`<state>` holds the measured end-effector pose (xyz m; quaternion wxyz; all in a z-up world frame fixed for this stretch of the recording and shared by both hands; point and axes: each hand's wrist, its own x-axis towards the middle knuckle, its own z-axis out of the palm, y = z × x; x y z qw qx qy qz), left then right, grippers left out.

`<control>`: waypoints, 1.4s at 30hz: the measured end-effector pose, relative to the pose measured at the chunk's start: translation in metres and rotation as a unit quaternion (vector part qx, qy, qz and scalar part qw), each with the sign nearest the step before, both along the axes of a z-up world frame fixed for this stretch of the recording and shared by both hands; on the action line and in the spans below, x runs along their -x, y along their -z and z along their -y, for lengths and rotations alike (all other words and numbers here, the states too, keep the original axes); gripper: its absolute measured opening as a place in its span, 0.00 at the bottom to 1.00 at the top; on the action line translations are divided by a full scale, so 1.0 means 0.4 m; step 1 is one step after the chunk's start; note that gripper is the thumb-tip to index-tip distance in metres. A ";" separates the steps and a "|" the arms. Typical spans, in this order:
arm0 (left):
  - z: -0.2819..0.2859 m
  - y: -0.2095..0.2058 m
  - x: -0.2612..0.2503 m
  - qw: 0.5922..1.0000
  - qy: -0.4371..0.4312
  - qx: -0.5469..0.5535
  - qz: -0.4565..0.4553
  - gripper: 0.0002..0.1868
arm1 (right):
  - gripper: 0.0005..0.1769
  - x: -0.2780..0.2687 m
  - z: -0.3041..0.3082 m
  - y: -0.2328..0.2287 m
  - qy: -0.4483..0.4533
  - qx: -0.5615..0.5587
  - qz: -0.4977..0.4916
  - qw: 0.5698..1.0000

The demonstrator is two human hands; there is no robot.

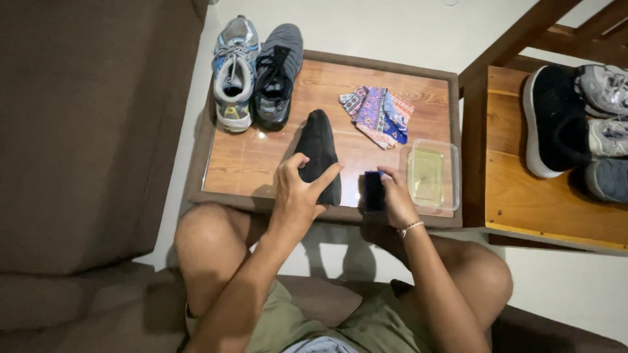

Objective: Cleaning and polishing a black shoe using a small brush and cleaning solution on a tray.

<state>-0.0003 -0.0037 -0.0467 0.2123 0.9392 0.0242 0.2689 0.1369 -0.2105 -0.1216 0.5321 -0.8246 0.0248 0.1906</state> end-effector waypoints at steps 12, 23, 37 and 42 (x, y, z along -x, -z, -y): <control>0.055 0.017 0.100 0.963 -0.033 0.216 -0.159 0.50 | 0.24 -0.009 0.013 0.087 -0.060 0.129 0.145 0.979; 0.026 0.106 0.065 0.987 0.074 -0.135 -0.046 0.07 | 0.36 -0.257 -0.146 -0.050 -0.170 0.294 0.306 0.889; 0.093 0.109 0.042 0.996 -0.022 0.078 -0.049 0.24 | 0.13 -0.433 -0.116 0.131 -0.065 0.268 0.430 0.860; 0.069 0.157 0.009 0.994 -0.069 0.070 0.046 0.07 | 0.22 -0.300 -0.126 -0.089 -0.005 0.007 0.420 0.907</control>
